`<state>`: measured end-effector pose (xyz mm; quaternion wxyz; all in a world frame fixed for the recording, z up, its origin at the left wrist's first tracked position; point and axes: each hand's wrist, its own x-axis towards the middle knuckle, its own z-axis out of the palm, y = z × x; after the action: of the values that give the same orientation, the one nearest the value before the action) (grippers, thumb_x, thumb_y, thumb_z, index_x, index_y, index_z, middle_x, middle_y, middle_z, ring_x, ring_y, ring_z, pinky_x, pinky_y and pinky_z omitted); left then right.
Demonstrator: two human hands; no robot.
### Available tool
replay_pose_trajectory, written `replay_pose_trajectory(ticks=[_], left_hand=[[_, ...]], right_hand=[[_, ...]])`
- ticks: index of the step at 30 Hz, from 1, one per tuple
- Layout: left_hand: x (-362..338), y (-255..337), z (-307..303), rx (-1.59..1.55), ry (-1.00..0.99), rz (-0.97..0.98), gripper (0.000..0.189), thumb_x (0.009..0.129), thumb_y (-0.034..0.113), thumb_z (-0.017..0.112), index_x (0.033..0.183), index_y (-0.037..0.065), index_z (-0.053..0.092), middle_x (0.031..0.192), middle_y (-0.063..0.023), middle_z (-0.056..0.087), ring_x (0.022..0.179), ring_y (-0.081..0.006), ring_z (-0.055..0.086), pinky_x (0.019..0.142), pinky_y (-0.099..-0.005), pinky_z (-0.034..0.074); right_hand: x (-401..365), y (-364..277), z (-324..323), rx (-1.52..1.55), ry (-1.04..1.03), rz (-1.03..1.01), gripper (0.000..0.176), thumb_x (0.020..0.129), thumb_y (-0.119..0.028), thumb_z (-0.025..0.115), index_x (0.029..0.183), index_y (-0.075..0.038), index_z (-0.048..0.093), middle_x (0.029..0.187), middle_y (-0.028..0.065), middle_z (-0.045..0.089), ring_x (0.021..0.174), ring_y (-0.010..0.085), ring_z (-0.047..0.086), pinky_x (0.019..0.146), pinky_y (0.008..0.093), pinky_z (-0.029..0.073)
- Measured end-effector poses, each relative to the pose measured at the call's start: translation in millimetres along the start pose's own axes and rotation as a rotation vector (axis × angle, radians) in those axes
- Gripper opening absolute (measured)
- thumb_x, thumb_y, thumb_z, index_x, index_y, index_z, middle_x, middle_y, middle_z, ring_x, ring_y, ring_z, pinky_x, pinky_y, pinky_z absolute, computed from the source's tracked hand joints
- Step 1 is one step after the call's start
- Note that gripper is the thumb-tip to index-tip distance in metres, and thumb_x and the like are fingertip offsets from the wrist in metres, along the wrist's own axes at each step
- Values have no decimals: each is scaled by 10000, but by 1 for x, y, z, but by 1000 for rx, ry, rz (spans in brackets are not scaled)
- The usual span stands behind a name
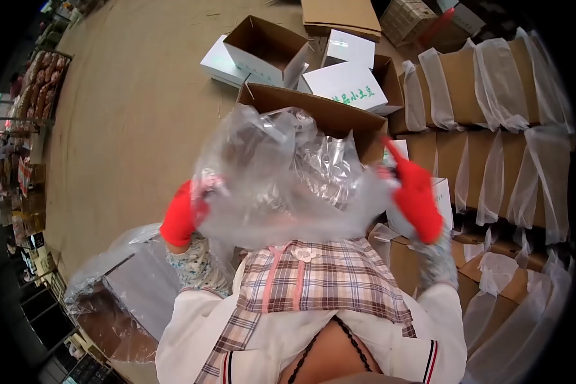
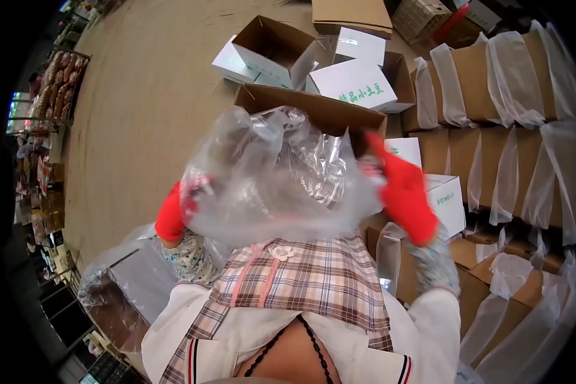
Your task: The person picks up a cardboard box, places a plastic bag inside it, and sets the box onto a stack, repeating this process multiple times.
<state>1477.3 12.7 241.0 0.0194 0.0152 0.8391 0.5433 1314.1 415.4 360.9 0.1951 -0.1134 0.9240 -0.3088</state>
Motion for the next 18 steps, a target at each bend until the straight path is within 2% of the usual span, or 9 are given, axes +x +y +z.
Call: replay_pose_trajectory(ticks=[2, 3, 6, 8, 11, 13, 15, 17, 18], left_hand=[[47, 19, 38, -194, -280, -73, 390, 837, 118, 517, 1219, 41, 550, 1131, -120, 606, 975, -218, 585, 832, -308, 466], [70, 29, 53, -292, -424, -110, 402, 815, 127, 543, 1207, 42, 557, 1096, -117, 620, 959, -218, 590, 818, -312, 469], [124, 39, 65, -86, -487, -40, 331, 876, 189, 552, 1185, 76, 588, 1048, -65, 635, 1011, -181, 574, 875, -338, 454], [152, 23, 39, 447, -276, -36, 373, 856, 200, 586, 1201, 59, 571, 979, -71, 653, 990, -195, 600, 842, -325, 471], [141, -8, -30, 75, 179, -297, 298, 816, 222, 628, 1029, 14, 647, 939, -167, 672, 888, -293, 648, 799, -354, 496], [111, -87, -60, 570, 450, -369, 322, 821, 211, 626, 1079, 17, 627, 990, -169, 663, 911, -282, 647, 813, -350, 498], [121, -105, -65, 536, 412, -432, 322, 821, 191, 627, 1090, 15, 626, 986, -154, 672, 900, -262, 652, 783, -338, 515], [158, -99, -61, -625, 267, -563, 296, 822, 166, 628, 1065, -3, 633, 935, -120, 675, 820, -206, 655, 726, -306, 528], [190, -119, -62, -927, 327, -436, 251, 822, 158, 636, 1007, -13, 645, 829, -66, 653, 694, -147, 618, 619, -288, 510]], right_hand=[[52, -5, 72, -48, -147, -356, 582, 779, -49, 511, 1340, -200, 474, 1004, 100, 659, 904, 234, 628, 825, 322, 488], [90, 27, 142, -91, -210, -531, 418, 857, -181, 518, 1268, -104, 533, 951, 137, 665, 849, 266, 637, 755, 338, 489], [146, 86, 245, -211, -651, -393, 350, 877, -194, 518, 1202, -71, 562, 963, 114, 655, 881, 233, 626, 780, 318, 481], [156, 109, 192, 24, -590, -297, 315, 891, -204, 517, 1158, -48, 581, 972, 99, 649, 903, 211, 618, 796, 304, 476], [113, 131, 53, 586, -150, 133, 287, 911, -217, 517, 1092, -15, 610, 985, 76, 640, 935, 178, 607, 821, 284, 469], [84, 186, -1, 548, 154, 422, 288, 925, -227, 516, 1049, 7, 630, 993, 60, 633, 957, 156, 599, 838, 271, 464], [54, 247, 2, 186, 138, 343, 300, 911, -226, 509, 1066, 4, 624, 1039, 78, 628, 971, 164, 599, 851, 287, 469], [73, 259, 0, 352, 197, 166, 321, 914, -229, 497, 1111, 6, 591, 1036, 86, 627, 956, 173, 595, 837, 296, 472], [86, 265, 1, 521, 250, -19, 347, 916, -232, 485, 1156, 7, 559, 1032, 94, 626, 942, 182, 590, 823, 306, 476]])
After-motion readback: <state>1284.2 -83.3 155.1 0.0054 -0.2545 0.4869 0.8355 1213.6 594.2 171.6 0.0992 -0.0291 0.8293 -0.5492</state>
